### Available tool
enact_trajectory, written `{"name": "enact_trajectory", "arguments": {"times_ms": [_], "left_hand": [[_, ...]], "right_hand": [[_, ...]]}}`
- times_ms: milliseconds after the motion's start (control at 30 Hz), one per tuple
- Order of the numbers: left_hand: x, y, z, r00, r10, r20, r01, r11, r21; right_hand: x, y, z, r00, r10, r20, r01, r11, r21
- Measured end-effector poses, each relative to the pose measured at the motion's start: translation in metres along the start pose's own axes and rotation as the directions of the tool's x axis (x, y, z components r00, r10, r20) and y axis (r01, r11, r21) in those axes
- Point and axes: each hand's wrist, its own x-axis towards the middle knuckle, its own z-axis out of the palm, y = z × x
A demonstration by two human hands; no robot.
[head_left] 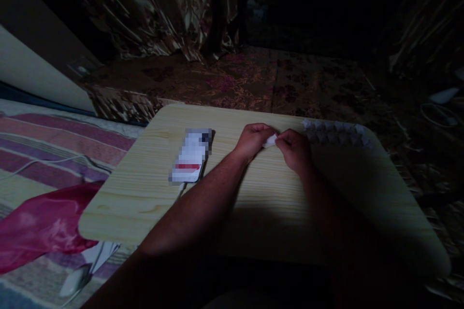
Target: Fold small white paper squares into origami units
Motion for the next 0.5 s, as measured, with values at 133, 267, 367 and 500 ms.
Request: {"name": "enact_trajectory", "arguments": {"times_ms": [133, 267, 367, 500], "left_hand": [[0.001, 0.000, 0.001, 0.998, 0.046, -0.040, -0.046, 0.999, 0.009], [0.001, -0.001, 0.002, 0.998, 0.050, 0.035, -0.049, 0.999, -0.008], [0.001, -0.005, 0.002, 0.997, 0.062, 0.049, -0.060, 0.998, -0.033], [0.004, -0.010, 0.000, 0.997, 0.079, -0.005, -0.079, 0.997, 0.002]], "right_hand": [[0.001, 0.001, -0.001, 0.999, 0.029, -0.030, -0.030, 0.999, -0.019], [0.004, 0.005, -0.002, 0.983, 0.120, -0.136, -0.118, 0.993, 0.025], [0.006, 0.009, -0.002, 0.972, 0.172, -0.159, -0.160, 0.984, 0.082], [0.006, 0.011, 0.001, 0.978, 0.166, -0.125, -0.152, 0.982, 0.115]]}}
